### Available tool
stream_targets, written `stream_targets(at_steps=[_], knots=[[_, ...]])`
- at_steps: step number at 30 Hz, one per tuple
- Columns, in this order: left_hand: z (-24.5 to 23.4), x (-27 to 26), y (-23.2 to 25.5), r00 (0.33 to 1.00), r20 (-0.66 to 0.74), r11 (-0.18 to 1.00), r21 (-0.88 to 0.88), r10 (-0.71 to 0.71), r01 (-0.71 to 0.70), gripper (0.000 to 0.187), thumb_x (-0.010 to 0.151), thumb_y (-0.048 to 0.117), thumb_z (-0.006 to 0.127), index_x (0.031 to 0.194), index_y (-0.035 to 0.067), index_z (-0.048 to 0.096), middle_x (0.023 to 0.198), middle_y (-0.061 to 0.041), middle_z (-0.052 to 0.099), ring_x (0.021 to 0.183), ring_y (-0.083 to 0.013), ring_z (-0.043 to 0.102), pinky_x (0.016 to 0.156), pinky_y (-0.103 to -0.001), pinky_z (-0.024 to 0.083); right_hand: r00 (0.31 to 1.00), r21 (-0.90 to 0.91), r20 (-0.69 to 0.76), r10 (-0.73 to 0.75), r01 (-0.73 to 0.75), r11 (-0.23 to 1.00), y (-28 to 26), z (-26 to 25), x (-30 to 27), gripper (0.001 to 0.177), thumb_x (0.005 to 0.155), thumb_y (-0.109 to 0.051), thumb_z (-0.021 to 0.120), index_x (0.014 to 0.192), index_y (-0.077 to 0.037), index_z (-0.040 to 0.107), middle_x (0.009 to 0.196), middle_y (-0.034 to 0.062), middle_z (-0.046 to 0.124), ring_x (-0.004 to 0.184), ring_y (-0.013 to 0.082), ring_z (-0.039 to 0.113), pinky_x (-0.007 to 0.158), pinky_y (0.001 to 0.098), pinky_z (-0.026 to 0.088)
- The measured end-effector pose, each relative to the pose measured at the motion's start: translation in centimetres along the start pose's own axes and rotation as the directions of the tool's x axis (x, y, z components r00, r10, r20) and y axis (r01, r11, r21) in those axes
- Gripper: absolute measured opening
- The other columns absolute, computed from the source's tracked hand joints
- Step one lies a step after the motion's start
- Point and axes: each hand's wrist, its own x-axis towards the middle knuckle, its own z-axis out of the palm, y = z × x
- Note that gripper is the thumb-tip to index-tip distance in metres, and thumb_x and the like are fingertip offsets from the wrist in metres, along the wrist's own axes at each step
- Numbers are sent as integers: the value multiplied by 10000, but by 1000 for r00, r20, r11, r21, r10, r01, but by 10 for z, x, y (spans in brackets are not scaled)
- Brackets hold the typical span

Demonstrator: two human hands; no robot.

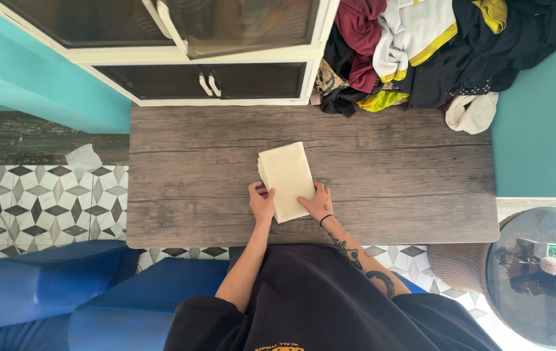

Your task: The person picks up a light-colored garment from a pile, spreads it on a wooden surface, and folds it multiple times into a rectangular shape before placing it inside a white cabinet.

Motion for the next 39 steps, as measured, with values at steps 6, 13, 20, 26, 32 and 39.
stream_targets(at_steps=[6,13,20,26,32,39], knots=[[-47,38,2,987,61,988,19,149,-150,425,899,38,717,1285,54,540,982,-90,696,854,-204,691,759,-354,573,976,80,-101,-193,201,976,-18,35,-5,783,751,-391,840,1361,-5,536,1271,176,610,1148,279,604,965,416,524],[-102,68,27,959,110,965,14,261,-264,364,901,-3,666,1253,53,592,1019,-113,703,885,-242,691,803,-373,588,961,79,-274,39,-18,997,-94,60,-26,437,985,-411,685,1303,-111,697,1213,90,729,1226,235,636,1038,378,527],[-126,37,40,887,442,817,459,130,-349,564,795,367,808,1144,53,494,1120,-135,614,966,-345,653,777,-496,529,882,-201,-391,-262,196,960,-155,89,3,721,977,-417,598,1575,-102,346,1644,243,211,1510,410,227,1182,551,267],[-141,53,13,834,547,836,490,-74,-248,345,894,336,768,914,34,603,854,-119,710,824,-300,701,772,-439,547,891,-410,-363,-273,110,905,-166,101,-2,808,1004,-538,461,1651,-141,187,1693,257,10,1569,432,30,1212,652,101],[-146,64,-12,805,570,933,355,-165,-60,199,858,104,773,919,48,592,803,-97,716,752,-260,742,715,-399,587,876,-526,-167,-453,309,792,-179,112,-16,784,964,-625,489,1635,-296,249,1705,211,20,1570,429,60,1227,652,84],[-150,55,-11,828,555,846,403,77,-349,429,816,146,823,1080,68,494,817,-130,708,797,-321,723,735,-460,552,915,-565,-107,-388,266,781,-192,109,-16,853,879,-716,534,1606,-359,267,1685,206,-9,1545,463,14,1211,679,66]])
